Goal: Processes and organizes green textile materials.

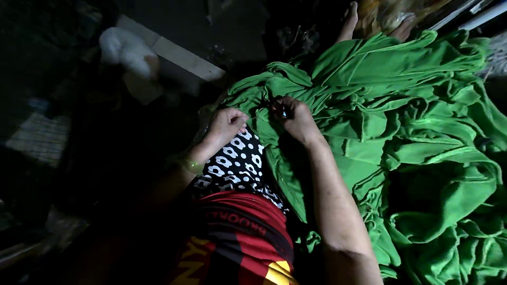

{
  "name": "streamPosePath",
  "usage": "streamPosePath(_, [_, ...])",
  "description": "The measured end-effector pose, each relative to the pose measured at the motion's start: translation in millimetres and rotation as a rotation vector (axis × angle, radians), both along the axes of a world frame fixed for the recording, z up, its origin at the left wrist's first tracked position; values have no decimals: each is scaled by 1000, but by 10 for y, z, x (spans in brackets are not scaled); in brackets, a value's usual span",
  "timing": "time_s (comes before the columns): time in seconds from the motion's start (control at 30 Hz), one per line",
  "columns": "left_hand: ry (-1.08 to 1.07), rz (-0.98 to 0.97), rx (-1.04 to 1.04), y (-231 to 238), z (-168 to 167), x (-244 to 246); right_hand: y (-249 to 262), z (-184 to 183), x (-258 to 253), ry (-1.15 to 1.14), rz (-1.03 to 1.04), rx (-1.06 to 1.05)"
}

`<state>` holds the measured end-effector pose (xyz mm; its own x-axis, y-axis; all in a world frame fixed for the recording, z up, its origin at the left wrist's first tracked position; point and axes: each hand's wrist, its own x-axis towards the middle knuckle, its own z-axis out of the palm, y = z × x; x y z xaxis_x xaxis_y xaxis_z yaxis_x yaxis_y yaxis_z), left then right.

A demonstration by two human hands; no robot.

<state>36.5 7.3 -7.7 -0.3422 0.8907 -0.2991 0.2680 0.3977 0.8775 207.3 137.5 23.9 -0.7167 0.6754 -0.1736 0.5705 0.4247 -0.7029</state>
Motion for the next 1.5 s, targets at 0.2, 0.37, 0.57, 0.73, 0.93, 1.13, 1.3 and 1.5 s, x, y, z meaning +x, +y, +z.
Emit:
streamPosePath(0.2, [73, -33, -27, 167, 32, 178, -29, -18, -13, 1, -16, -10])
streamPosePath(0.37, [-29, -71, -37, 137, 56, 9, -13, -13, -11, -76, 31, -45])
streamPosePath(0.57, [-77, -48, -2, 26, 43, -91, -68, 38, -9, -142, 169, 79])
streamPosePath(0.73, [-95, -23, 12, 25, 93, -5, -216, 125, -102, -295, 227, 233])
streamPosePath(0.93, [-55, -47, 14, 33, 120, 47, -308, 66, -175, -336, 234, 365])
streamPosePath(1.13, [-177, -95, 27, -97, 250, -174, -35, -4, -31, -153, 76, 74])
streamPosePath(1.3, [-485, -305, 290, -355, 406, -605, -82, 4, -57, -287, 154, 202])
streamPosePath(1.5, [-423, -111, 283, -511, 456, -818, 131, 239, 79, -57, 65, 113])
